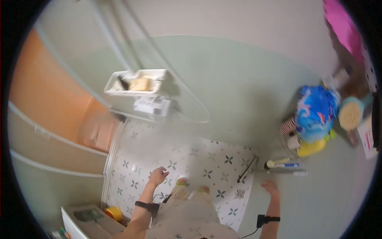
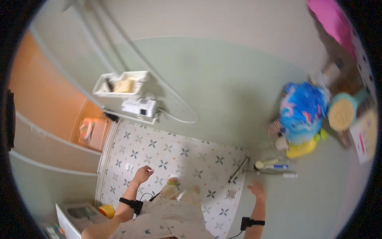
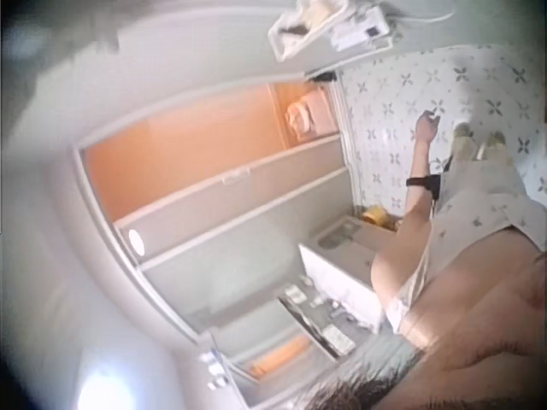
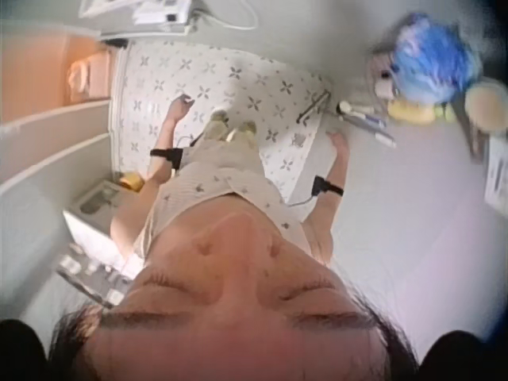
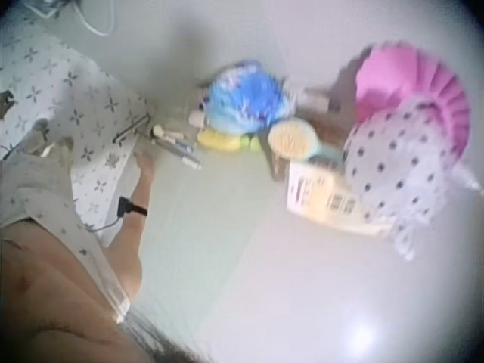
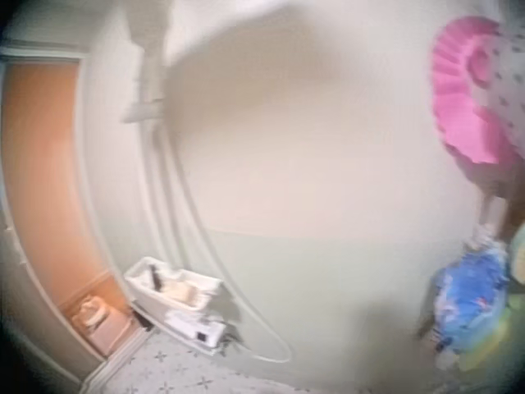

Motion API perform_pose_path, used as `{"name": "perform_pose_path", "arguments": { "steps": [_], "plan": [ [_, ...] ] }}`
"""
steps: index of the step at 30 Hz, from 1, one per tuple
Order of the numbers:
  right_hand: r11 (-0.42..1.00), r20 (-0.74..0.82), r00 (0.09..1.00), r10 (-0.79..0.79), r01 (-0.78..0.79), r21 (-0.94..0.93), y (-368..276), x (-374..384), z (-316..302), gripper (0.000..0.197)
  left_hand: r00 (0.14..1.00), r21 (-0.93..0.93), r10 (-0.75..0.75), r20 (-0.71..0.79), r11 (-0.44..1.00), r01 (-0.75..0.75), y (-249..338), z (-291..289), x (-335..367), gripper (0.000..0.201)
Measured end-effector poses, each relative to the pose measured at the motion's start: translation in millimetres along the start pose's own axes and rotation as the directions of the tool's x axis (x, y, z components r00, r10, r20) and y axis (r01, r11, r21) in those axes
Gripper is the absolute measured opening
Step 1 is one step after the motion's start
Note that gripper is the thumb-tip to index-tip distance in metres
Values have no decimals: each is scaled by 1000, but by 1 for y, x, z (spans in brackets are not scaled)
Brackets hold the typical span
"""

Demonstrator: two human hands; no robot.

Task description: Cleaning a bathroom floor drain, scrubbing a brush, and using a squeegee to clear water.

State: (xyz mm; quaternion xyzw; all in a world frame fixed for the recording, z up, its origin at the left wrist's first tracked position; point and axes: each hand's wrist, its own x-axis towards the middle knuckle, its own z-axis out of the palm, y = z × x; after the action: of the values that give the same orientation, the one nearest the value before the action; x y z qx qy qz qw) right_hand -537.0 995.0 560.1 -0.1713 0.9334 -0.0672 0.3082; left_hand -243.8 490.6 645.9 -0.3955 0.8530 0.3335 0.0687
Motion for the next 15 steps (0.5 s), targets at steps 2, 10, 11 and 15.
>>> {"name": "perform_pose_path", "arguments": {
  "steps": [2, 10, 11, 15],
  "plan": [
    [980, -13, 990, -144, 140, -144, -72, 4, -16, 44, 999, -51, -1, -51, 999, -2, -9, -13, -5, 28],
    [495, -114, 796, -595, 474, 729, -386, 42, -106, 34, 813, -181, 100, -574, 953, -244, -45, -95, 61, 22],
    [452, -74, 828, -556, 376, 809, -424, 50, -109, 39, 809, -176, 103, -579, 953, -247, -47, -113, 80, 29],
    [483, 74, 914, -400, 141, 864, -531, 110, -76, 59, 766, -336, 131, -629, 843, -420, -48, -182, 182, 55]
  ]
}}
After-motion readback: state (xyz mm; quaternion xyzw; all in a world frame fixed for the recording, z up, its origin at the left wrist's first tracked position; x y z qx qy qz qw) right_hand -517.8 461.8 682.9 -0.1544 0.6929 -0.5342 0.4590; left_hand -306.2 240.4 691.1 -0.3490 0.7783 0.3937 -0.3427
